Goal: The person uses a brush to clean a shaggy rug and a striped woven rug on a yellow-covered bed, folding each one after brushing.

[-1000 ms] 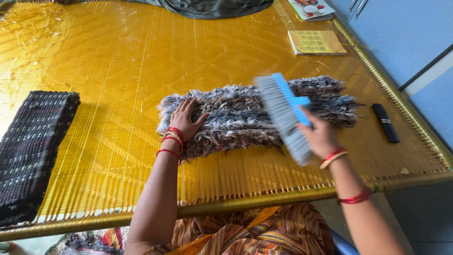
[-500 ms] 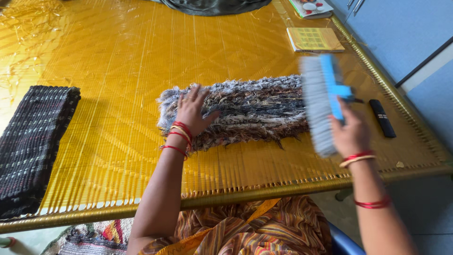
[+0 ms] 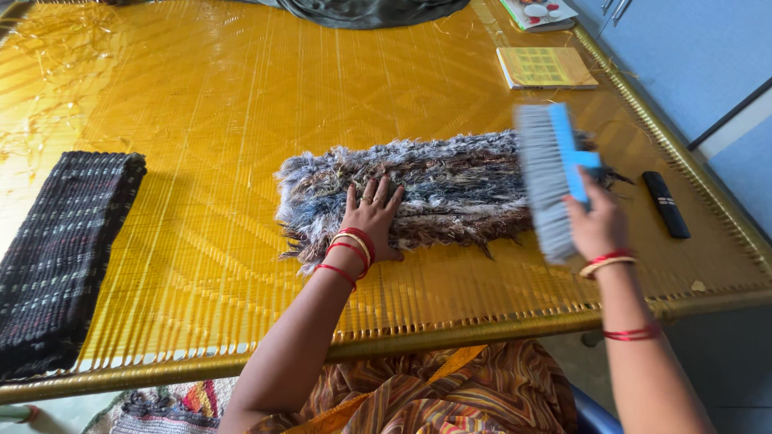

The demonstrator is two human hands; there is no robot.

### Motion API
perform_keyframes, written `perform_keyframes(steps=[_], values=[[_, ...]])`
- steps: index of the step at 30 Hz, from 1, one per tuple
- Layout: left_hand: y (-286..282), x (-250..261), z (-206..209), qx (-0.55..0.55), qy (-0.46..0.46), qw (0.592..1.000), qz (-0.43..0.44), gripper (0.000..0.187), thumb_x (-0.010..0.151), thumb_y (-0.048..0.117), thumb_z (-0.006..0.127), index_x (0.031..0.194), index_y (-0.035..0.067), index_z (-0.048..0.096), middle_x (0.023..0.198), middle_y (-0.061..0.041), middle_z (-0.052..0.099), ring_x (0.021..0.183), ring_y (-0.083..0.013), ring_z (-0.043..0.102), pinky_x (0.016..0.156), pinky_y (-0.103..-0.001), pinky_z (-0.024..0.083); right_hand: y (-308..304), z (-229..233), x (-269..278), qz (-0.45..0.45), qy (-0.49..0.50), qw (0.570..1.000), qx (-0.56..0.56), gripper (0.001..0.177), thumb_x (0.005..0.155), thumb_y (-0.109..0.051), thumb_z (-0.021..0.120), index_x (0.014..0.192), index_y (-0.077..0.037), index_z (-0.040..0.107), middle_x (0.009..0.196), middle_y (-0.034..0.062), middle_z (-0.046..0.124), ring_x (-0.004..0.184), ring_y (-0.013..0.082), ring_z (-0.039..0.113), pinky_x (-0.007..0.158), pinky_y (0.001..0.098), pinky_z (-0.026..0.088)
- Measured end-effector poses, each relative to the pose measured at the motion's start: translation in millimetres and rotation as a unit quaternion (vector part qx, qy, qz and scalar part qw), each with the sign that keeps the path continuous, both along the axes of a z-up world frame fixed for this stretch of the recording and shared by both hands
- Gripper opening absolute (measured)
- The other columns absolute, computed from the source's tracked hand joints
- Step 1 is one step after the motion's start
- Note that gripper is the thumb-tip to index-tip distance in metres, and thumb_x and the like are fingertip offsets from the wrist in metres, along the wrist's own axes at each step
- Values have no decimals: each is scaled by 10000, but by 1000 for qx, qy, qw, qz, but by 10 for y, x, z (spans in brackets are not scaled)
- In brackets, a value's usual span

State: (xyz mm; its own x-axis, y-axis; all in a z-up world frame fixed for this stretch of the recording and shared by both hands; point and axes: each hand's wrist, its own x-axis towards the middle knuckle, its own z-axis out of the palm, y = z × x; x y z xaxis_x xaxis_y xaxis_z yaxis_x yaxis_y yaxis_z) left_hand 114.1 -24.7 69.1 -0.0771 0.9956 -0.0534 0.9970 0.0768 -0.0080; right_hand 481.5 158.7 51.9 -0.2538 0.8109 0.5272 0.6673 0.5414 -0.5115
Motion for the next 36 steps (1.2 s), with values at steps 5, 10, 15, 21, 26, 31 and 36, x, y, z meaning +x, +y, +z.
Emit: perform_keyframes(steps=[5, 10, 15, 21, 26, 31, 36], values=[[14, 38, -33, 48, 1, 999, 11, 1256, 645, 560, 881, 1603, 164, 170, 1690, -188, 90, 1556, -375, 144, 1217, -631, 132, 88, 116, 800, -145, -124, 975, 113, 507, 1041, -242, 731, 1529, -205, 595, 1151, 232, 681, 1057, 429, 638, 928, 507, 517], [75, 105, -97, 69, 45, 996, -28, 1131, 745, 390, 819, 1641, 140, 176, 1659, -181, 197, 1520, -394, 231, 1200, -603, 198, -2, 135, 1033, -170, -93, 977, 90, 547, 1039, -235, 699, 1572, -213, 580, 1224, 208, 700, 1058, 426, 614, 956, 511, 499], [120, 430, -150, 76, 44, 992, -88, 984, 832, 418, 701, 1590, 97, 163, 1636, -221, 172, 1501, -400, 223, 1191, -615, 195, 114, -185, 904, -96, 146, 984, 15, 619, 1047, -199, 642, 1634, -204, 446, 1323, 150, 683, 1129, 287, 666, 993, 431, 502], [337, 739, -472, 209, 117, 963, -121, 836, 922, 293, 633, 1603, 45, 216, 1649, -246, 226, 1516, -421, 260, 1205, -615, 233, 456, -310, 726, 195, 582, 759, -218, 386, 1124, -118, 551, 1503, -65, 493, 1457, 108, 596, 1320, 257, 610, 1146, 433, 513], [591, 807, -237, 54, 35, 994, -87, 981, 840, 363, 665, 1606, 7, 166, 1649, -281, 176, 1480, -462, 207, 1171, -612, 208, 452, -114, 444, 256, 672, 605, -342, 415, 1094, -246, 416, 1406, -50, 607, 1435, 115, 650, 1324, 293, 626, 1138, 492, 493], [709, 855, -299, 119, 66, 988, -77, 728, 954, 258, 615, 1535, -37, 290, 1549, -320, 343, 1422, -508, 367, 1159, -611, 301, 571, -236, 413, 308, 700, 558, -323, 377, 1096, -215, 445, 1383, -23, 597, 1434, 128, 651, 1368, 297, 614, 1213, 504, 462], [801, 842, -240, 89, 90, 988, -91, 628, 910, 204, 628, 1424, -74, 396, 1391, -314, 502, 1287, -471, 515, 1061, -541, 423, 670, -325, 507, 299, 690, 617, -231, 379, 1090, -166, 502, 1424, 0, 568, 1420, 122, 635, 1364, 259, 609, 1250, 449, 455]])
